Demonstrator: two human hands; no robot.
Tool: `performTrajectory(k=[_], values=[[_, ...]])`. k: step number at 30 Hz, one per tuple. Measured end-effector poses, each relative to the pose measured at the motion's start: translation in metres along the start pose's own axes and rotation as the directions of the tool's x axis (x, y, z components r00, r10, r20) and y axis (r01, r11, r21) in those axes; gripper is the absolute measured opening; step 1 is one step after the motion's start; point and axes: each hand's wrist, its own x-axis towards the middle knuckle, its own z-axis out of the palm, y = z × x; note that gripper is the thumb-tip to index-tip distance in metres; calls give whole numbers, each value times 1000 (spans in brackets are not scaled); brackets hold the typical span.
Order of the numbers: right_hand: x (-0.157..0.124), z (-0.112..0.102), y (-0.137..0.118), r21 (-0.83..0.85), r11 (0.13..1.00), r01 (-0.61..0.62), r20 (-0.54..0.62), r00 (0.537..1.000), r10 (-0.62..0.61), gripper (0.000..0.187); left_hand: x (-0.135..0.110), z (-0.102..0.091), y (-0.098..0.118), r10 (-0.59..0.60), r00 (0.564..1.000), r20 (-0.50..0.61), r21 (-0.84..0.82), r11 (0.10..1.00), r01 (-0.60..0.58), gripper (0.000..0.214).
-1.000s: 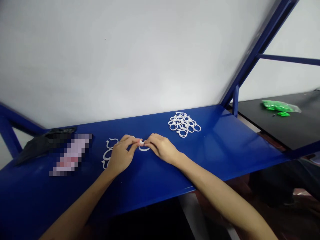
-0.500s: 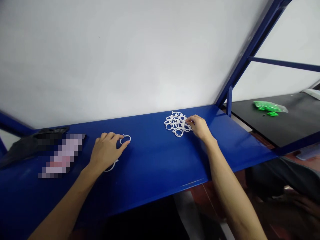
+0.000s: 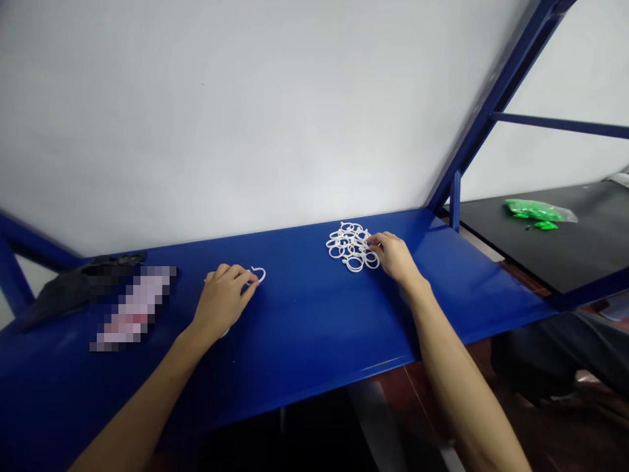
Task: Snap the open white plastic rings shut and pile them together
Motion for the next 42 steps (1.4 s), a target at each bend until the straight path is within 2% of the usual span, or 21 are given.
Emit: performTrajectory(k=[5,8,10,12,15,17,19,21,24,27,31,37,42], values=[[-1,7,-7,15,1000,-3,-169,986,6,25,1,4,5,-28,996,-83,-52,998,24,18],[0,25,-37,132,990,43,-200,980,-16,29,2,6,8,-32,991,-129,-80,997,22,18],[2,43,-72,267,957,112,-140,987,-76,28,3,6,10,-30,988,-152,-105,994,14,16],[4,63,-111,401,907,130,-38,991,-126,29,3,4,12,-39,985,-167,-150,989,13,15],[3,85,-159,534,845,25,111,989,-99,27,3,2,16,-42,986,-164,-233,973,3,14],[-2,91,-175,595,803,-32,137,989,-62,20,2,3,19,-25,990,-136,-271,962,-13,12],[-7,91,-179,632,773,-58,150,988,-48,15,0,5,21,-43,994,-104,-306,952,9,10],[-12,89,-176,641,766,-49,154,986,-66,13,-1,8,23,-111,990,-89,-354,933,73,13],[-15,86,-172,624,780,41,125,980,-152,16,-1,8,26,-179,982,-68,-443,887,131,18],[-17,84,-172,611,778,144,76,968,-239,17,-2,7,29,-168,984,-66,-495,861,114,14],[-21,80,-173,574,786,229,27,954,-298,19,-6,7,34,-135,982,-131,-497,866,52,12],[-26,76,-170,418,836,356,51,909,-413,24,-11,9,35,-55,980,-192,-437,899,-35,14],[-23,81,-164,292,860,419,46,892,-450,24,-8,14,32,-66,983,-170,-461,887,-20,11]])
